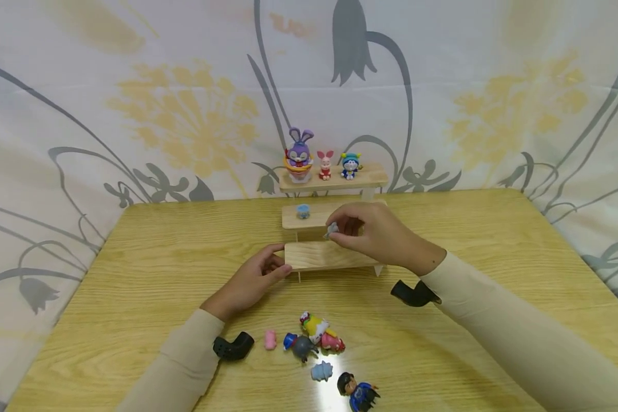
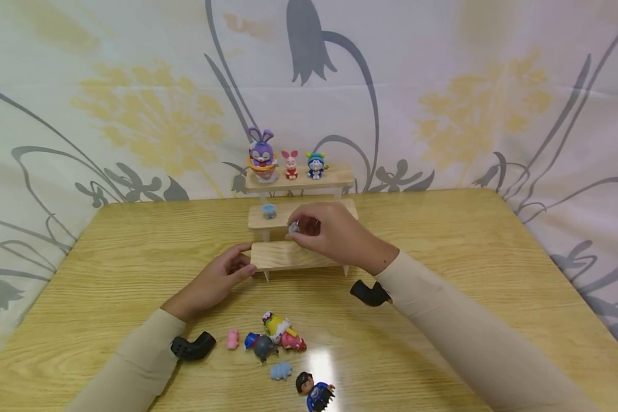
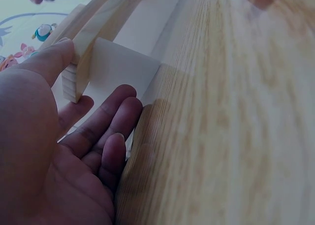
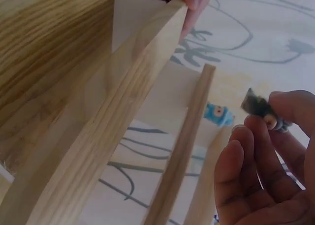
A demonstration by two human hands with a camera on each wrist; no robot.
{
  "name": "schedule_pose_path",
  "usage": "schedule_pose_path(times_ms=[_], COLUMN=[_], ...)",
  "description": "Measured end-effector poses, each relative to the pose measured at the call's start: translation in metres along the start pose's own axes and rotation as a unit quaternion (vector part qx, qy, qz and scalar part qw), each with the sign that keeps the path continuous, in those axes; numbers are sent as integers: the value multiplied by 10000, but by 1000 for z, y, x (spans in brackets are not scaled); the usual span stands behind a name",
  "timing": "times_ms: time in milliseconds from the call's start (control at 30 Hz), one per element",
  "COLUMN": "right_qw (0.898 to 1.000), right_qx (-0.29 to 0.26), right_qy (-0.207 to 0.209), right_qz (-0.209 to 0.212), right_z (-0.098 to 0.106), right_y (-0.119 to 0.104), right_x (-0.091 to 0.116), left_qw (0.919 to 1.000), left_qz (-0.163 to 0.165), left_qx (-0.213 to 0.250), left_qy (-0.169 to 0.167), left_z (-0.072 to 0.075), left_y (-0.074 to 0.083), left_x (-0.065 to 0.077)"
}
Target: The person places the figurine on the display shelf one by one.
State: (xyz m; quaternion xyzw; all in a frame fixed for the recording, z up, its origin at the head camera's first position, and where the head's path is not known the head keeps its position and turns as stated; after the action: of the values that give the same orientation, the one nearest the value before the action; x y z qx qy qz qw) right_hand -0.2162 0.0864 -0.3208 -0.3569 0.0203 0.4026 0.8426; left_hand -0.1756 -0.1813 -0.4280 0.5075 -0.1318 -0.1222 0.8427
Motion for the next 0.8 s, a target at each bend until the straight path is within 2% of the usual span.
schedule_pose_path(times_ms=[233, 400, 600, 800], right_qw=[9982, 9959, 9936, 9912], right_qx=[101, 68, 222, 159], right_qy=[347, 658, 739, 1073], right_qz=[-486, -617, -823, -760], right_z=[-2, -3, -6, -14], right_y=[13, 23, 30, 35], right_x=[-19, -32, -40, -44], left_qw=[10000, 10000, 10000, 10000], left_qz=[8, 40, 33, 79], left_qx=[-27, -13, -8, -42], left_qy=[-39, -15, -43, -30], left_z=[0, 0, 0, 0], left_y=[2, 1, 0, 1], left_x=[0, -1, -1, 0])
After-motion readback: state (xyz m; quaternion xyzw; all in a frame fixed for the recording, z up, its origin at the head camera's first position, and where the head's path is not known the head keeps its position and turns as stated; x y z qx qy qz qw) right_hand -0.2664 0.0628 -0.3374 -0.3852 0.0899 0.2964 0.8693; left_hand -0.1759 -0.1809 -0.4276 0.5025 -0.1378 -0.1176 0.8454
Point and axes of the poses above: each hand's wrist, its own x-axis away from the middle knuckle, its own z-axis out of the back of the hand, y = z × x, the point moved 1 cm from there along -x, towards the middle knuckle, and after that the axes turned 1 degree about z, right-handed, at the moved point
